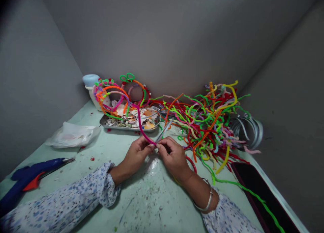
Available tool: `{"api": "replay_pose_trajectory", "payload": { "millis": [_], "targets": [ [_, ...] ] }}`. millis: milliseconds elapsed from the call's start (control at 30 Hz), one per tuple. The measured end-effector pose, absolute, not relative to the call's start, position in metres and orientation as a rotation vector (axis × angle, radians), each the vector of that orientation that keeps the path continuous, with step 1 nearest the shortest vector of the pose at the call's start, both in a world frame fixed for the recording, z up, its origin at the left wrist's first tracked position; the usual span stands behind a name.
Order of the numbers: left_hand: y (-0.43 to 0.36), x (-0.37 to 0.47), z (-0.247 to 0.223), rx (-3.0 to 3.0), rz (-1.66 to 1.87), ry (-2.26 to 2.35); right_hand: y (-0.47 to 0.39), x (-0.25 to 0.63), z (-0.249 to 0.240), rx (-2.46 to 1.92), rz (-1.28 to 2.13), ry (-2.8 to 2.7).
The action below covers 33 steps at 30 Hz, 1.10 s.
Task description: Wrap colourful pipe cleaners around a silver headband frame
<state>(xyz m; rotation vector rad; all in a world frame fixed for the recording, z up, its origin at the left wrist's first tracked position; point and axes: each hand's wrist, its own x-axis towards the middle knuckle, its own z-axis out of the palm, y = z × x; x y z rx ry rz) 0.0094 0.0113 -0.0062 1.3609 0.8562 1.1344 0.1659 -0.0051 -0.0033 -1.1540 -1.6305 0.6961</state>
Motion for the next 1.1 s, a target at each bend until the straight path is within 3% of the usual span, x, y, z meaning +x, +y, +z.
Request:
{"api": "replay_pose_trajectory", "payload": {
  "millis": [767, 1100],
  "targets": [
    [0.0046, 0.0114, 0.0025, 1.406, 1.083, 0.919, -0.0079, 0.1632, -0.0052, -1.259, 0.638, -1.567],
    [0.0050, 0.0135, -0.0004, 1.346, 1.063, 0.941, -0.0074, 0.1644, -0.0053, -1.210, 0.773, -1.543]
  ]
}}
